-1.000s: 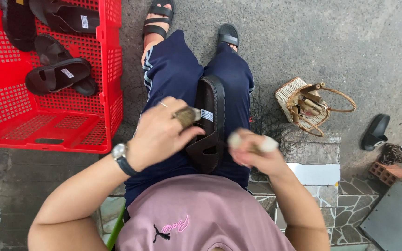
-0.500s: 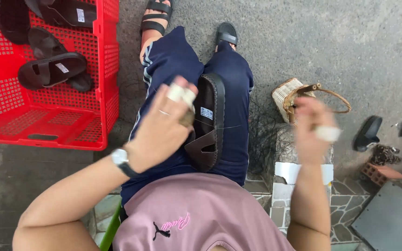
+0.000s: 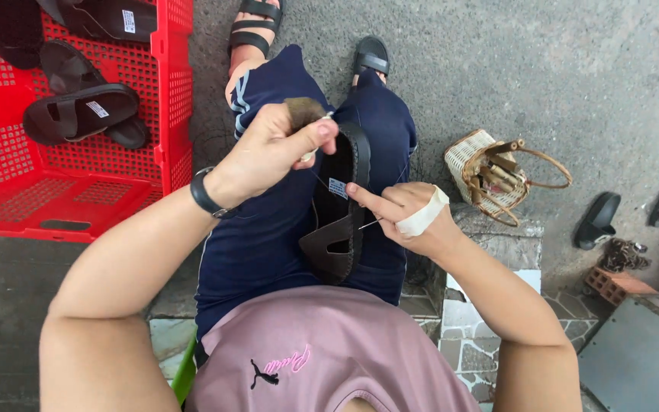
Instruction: Hand-stitching the sole of a sandal using a needle and thick thread for repair.
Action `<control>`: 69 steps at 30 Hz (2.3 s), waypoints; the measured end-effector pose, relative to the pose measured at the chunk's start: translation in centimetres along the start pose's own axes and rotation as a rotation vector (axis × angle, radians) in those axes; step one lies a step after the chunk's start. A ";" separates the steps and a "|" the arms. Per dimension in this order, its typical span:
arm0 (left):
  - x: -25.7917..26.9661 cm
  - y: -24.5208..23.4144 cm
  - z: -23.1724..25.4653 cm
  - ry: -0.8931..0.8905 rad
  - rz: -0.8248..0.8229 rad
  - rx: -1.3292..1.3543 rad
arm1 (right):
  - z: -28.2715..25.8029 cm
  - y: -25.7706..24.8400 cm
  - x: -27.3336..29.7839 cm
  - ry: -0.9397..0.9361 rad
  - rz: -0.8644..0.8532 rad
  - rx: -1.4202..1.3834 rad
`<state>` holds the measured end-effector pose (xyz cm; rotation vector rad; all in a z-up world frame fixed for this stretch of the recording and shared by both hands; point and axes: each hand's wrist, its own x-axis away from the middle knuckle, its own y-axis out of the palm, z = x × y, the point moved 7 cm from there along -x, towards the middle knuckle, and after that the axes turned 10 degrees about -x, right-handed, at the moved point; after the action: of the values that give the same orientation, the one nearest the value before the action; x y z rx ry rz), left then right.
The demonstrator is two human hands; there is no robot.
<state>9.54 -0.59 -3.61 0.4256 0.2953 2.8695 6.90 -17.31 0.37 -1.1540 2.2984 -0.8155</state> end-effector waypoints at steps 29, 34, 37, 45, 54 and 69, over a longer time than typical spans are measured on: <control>6.5 6.1 -4.0 0.325 0.008 -1.027 | -2.0 -0.5 1.3 0.154 -0.502 0.395; 6.3 6.3 -4.7 0.384 0.075 -1.008 | -1.4 1.1 1.5 0.049 -0.496 0.438; 6.6 6.5 -4.1 0.431 0.126 -1.026 | 0.1 3.4 3.1 0.002 -0.445 0.428; 7.8 3.9 0.0 0.339 0.162 -0.839 | -1.2 1.6 0.9 0.094 -0.380 0.271; 6.3 3.3 -4.9 -0.079 0.132 -0.406 | -0.3 1.5 2.1 0.208 -0.169 0.087; 5.9 5.7 -5.6 -0.309 -0.037 -0.028 | -1.7 -0.7 2.9 0.155 -0.422 0.407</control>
<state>1.23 -5.46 -6.06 0.8353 0.2051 2.7136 4.65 -19.47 1.74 -1.4335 1.8882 -1.4933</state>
